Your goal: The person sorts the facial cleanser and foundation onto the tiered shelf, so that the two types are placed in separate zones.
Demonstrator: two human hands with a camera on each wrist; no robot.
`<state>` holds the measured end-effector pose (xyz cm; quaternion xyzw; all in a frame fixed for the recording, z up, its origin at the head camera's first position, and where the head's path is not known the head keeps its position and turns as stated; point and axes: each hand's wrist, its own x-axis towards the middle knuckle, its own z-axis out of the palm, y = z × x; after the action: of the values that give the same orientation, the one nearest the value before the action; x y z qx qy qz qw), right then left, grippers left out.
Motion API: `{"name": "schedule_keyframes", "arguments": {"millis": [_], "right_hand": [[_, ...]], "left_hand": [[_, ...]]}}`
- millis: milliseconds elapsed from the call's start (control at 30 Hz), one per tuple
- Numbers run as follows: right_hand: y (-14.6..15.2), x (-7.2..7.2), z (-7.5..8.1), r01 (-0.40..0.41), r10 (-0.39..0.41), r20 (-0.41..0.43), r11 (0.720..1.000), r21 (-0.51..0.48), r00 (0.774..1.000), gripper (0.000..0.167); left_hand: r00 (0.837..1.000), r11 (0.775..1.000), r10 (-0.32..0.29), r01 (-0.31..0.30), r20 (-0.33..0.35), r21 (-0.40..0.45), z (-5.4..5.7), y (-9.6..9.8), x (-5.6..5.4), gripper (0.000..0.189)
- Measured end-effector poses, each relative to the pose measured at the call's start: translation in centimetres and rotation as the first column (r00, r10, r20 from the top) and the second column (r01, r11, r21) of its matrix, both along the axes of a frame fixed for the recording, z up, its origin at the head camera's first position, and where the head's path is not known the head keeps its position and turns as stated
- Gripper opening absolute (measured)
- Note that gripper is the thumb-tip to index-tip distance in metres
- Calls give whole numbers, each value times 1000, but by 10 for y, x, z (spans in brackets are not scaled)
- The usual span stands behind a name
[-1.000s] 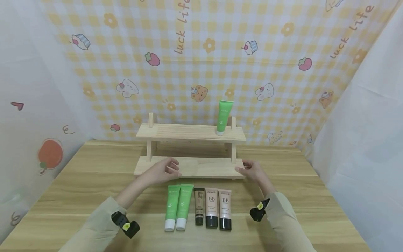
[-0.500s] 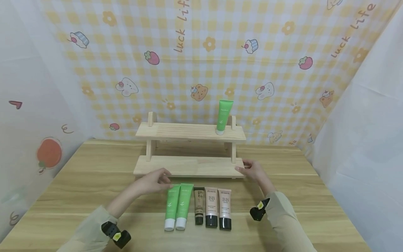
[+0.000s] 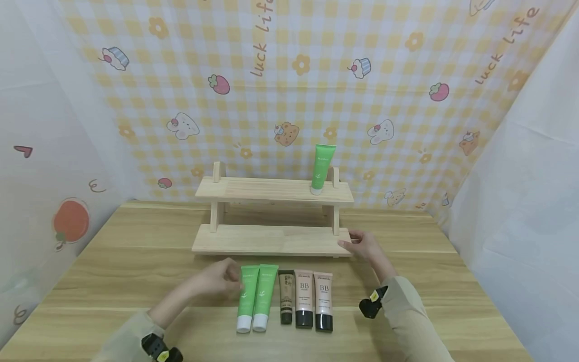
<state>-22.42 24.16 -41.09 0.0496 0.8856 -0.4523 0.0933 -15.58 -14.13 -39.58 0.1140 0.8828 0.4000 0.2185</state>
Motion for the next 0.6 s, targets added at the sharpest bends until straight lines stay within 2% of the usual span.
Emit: {"name": "schedule_keyframes", "arguments": {"millis": [267,600], "right_hand": [[1,0,-2,2,-2,0,1000,-13,1000,66],[1,0,-1,4,-4,12,1000,-8,1000,66]], "left_hand": [[998,998,66,-66,24,-2,-9,5,3,67],[991,992,129,-129,18,-14,-15,13,6,80]]}}
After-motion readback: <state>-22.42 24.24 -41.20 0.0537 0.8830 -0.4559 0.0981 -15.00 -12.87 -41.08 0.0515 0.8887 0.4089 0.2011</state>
